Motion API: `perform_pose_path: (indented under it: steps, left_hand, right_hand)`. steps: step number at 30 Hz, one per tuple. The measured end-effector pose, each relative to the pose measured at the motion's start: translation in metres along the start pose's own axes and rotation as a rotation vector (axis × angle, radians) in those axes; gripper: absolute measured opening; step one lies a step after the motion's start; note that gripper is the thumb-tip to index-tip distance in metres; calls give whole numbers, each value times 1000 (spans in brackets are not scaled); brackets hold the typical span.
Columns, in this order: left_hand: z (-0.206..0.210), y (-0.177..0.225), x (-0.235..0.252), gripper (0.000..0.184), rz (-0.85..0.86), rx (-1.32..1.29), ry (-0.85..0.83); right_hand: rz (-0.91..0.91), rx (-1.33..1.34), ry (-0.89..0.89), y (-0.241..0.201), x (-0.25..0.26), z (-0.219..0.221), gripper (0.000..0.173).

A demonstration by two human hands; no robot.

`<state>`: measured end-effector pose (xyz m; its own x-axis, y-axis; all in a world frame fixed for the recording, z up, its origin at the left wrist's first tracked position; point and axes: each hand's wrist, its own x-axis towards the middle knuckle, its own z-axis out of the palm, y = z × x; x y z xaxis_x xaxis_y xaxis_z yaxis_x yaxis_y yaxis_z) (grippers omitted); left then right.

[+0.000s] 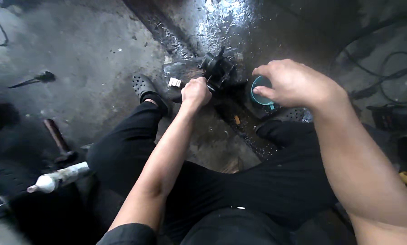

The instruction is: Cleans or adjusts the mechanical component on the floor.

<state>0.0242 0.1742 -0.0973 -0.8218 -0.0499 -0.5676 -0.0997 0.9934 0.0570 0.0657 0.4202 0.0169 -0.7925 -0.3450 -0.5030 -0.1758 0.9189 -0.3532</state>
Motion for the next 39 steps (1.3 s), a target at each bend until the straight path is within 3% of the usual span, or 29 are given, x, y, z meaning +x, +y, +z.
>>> perform_pose_path:
  steps: [10, 13, 17, 22, 34, 39]
  left_hand:
    - [89, -34, 16, 40, 27, -184, 141]
    - [71, -28, 12, 39, 29, -158, 106]
    - [16, -15, -1, 38, 38, -20, 38]
    - [-18, 1, -13, 31, 91, 194, 55]
    - [-61, 75, -22, 22, 81, 491, -42]
    - [-43, 55, -14, 23, 122, 447, -12]
  right_hand:
    - [16, -2, -4, 10, -1, 7, 47]
    - [15, 28, 1, 8, -6, 6, 48]
    - [15, 33, 9, 5, -4, 1, 47]
    - [18, 43, 35, 5, 0, -3, 47]
    - [16, 69, 56, 3, -8, -10, 46]
    - [31, 69, 39, 10, -8, -8, 45]
